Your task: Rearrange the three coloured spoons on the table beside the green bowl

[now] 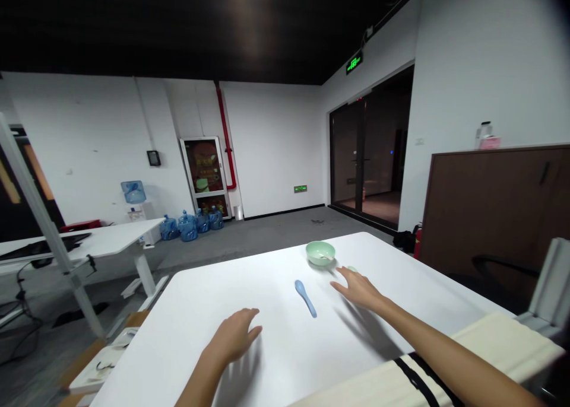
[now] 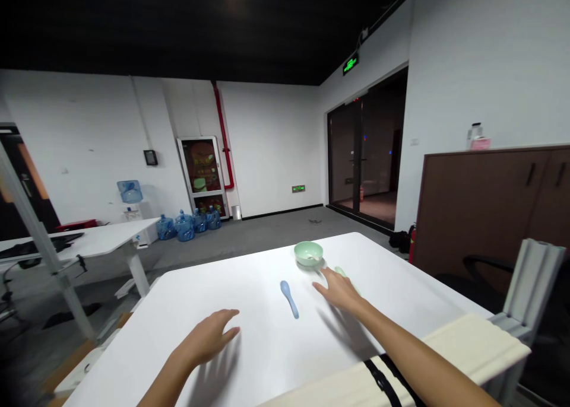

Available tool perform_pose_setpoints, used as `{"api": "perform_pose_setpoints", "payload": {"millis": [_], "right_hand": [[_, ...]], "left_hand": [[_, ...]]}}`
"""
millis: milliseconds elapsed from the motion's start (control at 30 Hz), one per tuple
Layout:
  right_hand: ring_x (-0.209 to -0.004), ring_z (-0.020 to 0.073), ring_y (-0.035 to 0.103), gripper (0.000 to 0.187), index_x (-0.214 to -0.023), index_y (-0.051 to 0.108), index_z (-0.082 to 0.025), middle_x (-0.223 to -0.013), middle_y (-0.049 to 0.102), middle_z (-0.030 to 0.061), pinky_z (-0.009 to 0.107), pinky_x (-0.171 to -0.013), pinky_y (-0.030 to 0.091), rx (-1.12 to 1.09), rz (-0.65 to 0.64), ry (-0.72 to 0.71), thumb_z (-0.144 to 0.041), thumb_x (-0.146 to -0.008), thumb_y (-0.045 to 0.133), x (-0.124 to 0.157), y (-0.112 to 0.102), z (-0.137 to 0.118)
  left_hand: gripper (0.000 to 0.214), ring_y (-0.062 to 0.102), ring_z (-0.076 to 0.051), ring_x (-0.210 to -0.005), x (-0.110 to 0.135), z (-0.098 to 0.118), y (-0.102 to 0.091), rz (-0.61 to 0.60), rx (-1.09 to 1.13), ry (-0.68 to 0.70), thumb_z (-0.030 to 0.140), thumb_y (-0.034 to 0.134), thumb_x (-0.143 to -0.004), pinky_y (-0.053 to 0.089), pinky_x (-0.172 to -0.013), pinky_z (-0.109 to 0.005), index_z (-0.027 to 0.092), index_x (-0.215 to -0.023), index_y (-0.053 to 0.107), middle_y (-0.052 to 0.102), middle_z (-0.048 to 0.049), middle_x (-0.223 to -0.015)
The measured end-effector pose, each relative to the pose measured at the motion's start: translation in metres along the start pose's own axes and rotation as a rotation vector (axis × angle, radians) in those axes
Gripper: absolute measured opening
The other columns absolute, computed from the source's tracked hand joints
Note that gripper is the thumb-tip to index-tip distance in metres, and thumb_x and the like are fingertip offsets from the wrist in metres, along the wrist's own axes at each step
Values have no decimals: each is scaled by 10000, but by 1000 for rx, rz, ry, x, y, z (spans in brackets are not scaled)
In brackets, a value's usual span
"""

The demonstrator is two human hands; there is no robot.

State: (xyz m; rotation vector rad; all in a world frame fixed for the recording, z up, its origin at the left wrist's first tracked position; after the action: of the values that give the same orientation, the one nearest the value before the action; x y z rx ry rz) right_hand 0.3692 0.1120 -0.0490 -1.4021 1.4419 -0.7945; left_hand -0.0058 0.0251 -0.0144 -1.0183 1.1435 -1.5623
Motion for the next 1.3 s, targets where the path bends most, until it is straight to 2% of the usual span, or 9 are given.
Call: {"api": "perform_pose_setpoints", "payload": {"millis": [433, 567, 667, 800, 1000, 1200, 1300], "right_hand": [[-1301, 291, 456, 689, -1414, 457, -187, -1449, 467, 128, 379, -1035, 349, -33, 2, 7, -610, -871, 421, 1, -4, 2], [-1274, 284, 481, 670, -1396, 478, -188, -1419, 504, 123, 359, -1016, 361, -43, 20, -16, -604, -874, 426, 1, -3, 3], [-1203, 277, 538, 607, -1336, 536, -184, -1319, 589, 131, 335, -960, 391, -32, 32, -12, -575, -883, 431, -6, -6, 3], [-1071, 264, 609, 480, -1188, 631, -171, -1135, 682, 132, 305, -868, 416, 21, 54, -4, -500, -902, 430, -31, -19, 0], [-1096, 274, 597, 438, -1163, 651, -166, -1168, 666, 145, 305, -844, 420, 93, 96, 112, -440, -873, 471, -95, -32, 2], [-998, 283, 644, 389, -996, 698, -165, -1061, 688, 156, 318, -767, 447, 151, 1, 195, -455, -839, 490, -143, -10, 9], [-988, 290, 646, 418, -1023, 677, -158, -1087, 677, 154, 323, -743, 461, 159, -40, 237, -485, -815, 522, -155, 7, 15]], "left_hand": [[564, 489, -258, -1280, 0, 2, 0, -5, 6, 4, 515, 392, -882, 382, -1046, -378, 244, -1367, 491, 526, -57, -1415], [570, 481, -258, -1288, 0, 3, 0, -16, -2, 1, 514, 388, -887, 382, -1048, -386, 237, -1376, 483, 510, -65, -1429], [566, 481, -261, -1288, 0, 4, -1, -18, -3, 1, 508, 392, -888, 378, -1053, -390, 237, -1377, 483, 509, -69, -1430], [562, 486, -253, -1283, -3, 3, 0, -17, -6, -1, 502, 392, -889, 381, -1052, -376, 240, -1378, 480, 514, -67, -1425], [552, 508, -251, -1256, -5, -1, 2, -9, -6, -8, 502, 398, -885, 393, -1037, -378, 253, -1370, 485, 531, -63, -1407], [545, 497, -259, -1266, -4, 1, 0, -8, 10, -28, 503, 403, -883, 387, -1042, -398, 265, -1366, 489, 525, -59, -1413], [538, 494, -256, -1269, -4, 2, 0, -7, 19, -27, 507, 407, -884, 380, -1052, -397, 278, -1363, 492, 526, -49, -1414]]}}
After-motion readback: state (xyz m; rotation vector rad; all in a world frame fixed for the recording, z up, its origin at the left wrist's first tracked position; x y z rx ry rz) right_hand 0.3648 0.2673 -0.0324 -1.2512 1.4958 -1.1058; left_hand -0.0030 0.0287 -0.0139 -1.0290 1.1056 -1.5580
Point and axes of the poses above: each hand's wrist, its own x-axis away from the middle knuckle, its own y-axis out of the palm, z = x × y, the point moved 2 cm from there along -x, towards the middle knuckle
